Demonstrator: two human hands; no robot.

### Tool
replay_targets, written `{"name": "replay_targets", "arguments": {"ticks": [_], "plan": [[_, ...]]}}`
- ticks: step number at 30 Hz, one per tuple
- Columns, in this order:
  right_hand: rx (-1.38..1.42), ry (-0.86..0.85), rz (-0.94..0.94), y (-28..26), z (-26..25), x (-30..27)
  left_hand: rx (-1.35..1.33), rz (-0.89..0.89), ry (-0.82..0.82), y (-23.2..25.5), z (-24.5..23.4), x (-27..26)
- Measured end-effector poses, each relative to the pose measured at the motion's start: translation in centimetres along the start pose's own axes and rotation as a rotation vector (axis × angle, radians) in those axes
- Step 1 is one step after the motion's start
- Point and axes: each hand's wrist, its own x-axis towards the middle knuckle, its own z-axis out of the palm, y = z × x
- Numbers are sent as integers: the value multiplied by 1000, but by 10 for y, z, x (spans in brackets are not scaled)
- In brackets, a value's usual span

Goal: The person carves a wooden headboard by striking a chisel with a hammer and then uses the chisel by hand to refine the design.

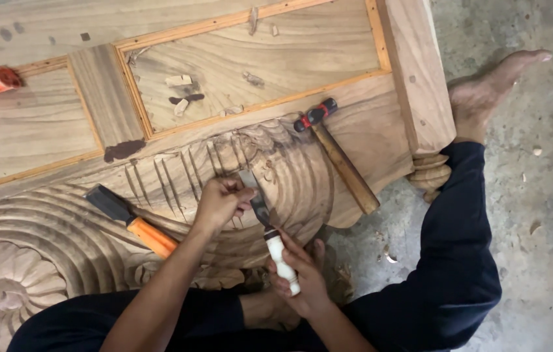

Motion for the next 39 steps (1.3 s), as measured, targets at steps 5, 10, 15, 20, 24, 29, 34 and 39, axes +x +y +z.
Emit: {"name": "replay_targets", "arguments": {"ticks": [5,10,15,20,24,29,34,39], "plan": [[15,-21,-14,-1,8,1,0,5,14,10,-1,-5],[15,-76,-60,-5,18,41,-99,16,45,26,-9,-1],[-125,-193,-120,-10,61,59,-510,469,217,10,-56,15],[143,-95,48,10,-24,4,15,83,-140,34,-21,-17],[258,-14,161,13,-59,-31,206,5,-389,18,-3,-18],[295,-71,168,-7,-47,-14,94,-13,-202,-1,-6,3],[340,-88,200,-11,-56,-16,123,-7,-268,1,-5,1],[379,-119,251,-25,-38,-13,120,-80,-172,22,0,-9]]}}
